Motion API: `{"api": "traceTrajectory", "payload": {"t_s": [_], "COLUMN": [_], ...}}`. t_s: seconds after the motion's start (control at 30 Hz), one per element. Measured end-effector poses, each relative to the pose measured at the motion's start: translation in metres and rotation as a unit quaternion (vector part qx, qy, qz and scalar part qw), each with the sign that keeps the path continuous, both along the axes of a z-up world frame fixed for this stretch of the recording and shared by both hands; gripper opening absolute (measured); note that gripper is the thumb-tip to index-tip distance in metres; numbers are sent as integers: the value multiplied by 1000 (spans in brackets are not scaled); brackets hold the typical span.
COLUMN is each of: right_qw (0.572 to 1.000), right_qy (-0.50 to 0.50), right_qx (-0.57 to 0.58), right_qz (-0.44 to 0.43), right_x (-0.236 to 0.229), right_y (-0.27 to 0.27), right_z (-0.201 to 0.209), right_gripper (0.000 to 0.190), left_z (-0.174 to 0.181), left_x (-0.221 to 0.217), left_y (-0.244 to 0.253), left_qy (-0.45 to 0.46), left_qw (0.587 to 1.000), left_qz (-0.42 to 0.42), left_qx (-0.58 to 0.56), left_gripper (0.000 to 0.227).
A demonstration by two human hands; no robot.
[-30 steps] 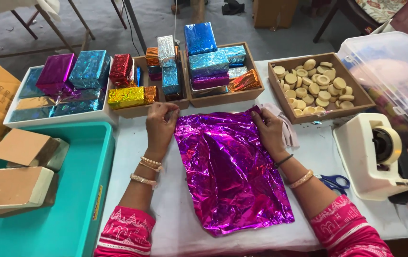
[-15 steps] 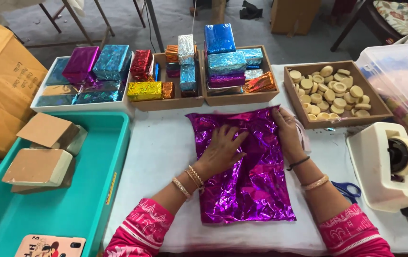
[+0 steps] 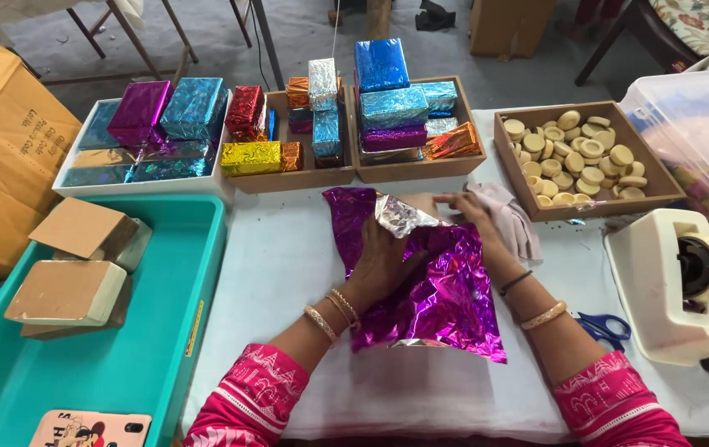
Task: The person places a small cardboard box into a larger box, then retrieves a sheet of shiny purple wrapping paper. They wrap the box with the paper, fold the edges, and secure the package using a tape dispenser.
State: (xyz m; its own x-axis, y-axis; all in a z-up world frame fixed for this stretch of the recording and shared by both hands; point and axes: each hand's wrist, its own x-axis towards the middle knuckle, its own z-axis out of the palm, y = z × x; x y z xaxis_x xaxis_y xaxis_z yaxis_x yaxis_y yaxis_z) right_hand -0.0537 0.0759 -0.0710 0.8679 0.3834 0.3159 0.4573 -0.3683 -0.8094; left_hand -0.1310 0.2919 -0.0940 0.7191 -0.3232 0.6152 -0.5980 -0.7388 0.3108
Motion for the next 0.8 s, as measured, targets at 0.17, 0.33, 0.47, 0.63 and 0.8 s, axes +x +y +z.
{"api": "traceTrajectory", "payload": {"t_s": [0.17,0.33,0.47,0.63,0.8], "right_qw": [962,933,943,965,961], "right_qy": [-218,-285,-207,-65,32], "right_qx": [-137,-188,-186,-186,-272], "right_qz": [91,114,184,174,36], "right_x": [17,27,36,22,2], "right_y": [4,11,18,7,-20], "right_z": [-39,-24,-5,22,58], "right_gripper": [57,52,53,58,65], "left_z": [-13,-67,-93,-6,-30], "left_x": [5,41,48,5,13], "left_y": [-2,-8,0,2,3], "left_qy": [20,15,7,17,57], "left_qw": [999,996,997,999,998], "left_qz": [22,83,75,-2,17], "left_qx": [-19,-14,32,-45,-24], "left_gripper": [57,72,60,72,76]}}
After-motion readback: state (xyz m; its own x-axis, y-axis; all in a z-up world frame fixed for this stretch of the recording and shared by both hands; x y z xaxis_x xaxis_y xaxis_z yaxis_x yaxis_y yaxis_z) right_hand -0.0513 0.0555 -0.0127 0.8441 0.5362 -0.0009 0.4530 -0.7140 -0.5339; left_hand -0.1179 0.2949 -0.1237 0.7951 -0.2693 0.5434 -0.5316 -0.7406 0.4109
